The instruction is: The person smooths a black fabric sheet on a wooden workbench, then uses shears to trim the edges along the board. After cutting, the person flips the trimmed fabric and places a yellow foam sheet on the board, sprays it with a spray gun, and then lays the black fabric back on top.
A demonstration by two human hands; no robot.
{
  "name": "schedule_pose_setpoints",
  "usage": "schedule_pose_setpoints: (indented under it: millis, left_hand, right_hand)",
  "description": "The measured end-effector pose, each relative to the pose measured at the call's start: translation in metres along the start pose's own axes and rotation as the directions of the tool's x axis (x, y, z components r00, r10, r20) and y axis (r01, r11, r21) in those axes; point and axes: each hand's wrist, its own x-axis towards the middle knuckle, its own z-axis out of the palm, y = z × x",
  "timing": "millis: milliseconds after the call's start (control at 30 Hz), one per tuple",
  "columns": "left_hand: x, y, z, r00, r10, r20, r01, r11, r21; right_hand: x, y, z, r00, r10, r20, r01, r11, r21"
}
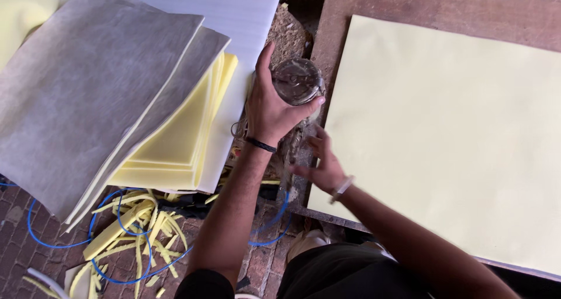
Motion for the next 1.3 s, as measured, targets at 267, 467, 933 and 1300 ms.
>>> schedule_pose_setpoints:
  millis: [267,467,933,1300]
  left_hand:
    - [-0.036,0.015,0.068,0.929,-0.290,0.231,0.357,0.869,-0.343]
    - [-0.204,-0.029,0.104,-0.035,-0.269,0.962,0.866,0.473,0.164]
    - [-0.203,-0.099,0.055,0.202,-0.608,0.768,0.815,0.539,0.212]
    - [-0.214,-0.098,0.049,0.118,-0.621,0.775,0.959,0.274,0.074]
  right_hand:
    - [0.036,0.044,-0.019,0.873,-0.084,-0.480,0.093,0.996,-0.007]
    - [0.086,0.058,-0.123,0.867,0.085,-0.491,0.162,0.884,0.438]
    - [0.135,0.013,-0.197,0.839,0.267,-0.475,-0.097,0.931,0.353]
    - [0.192,-0.004,-0.235,0.786,0.143,-0.602,0.078,0.942,0.327]
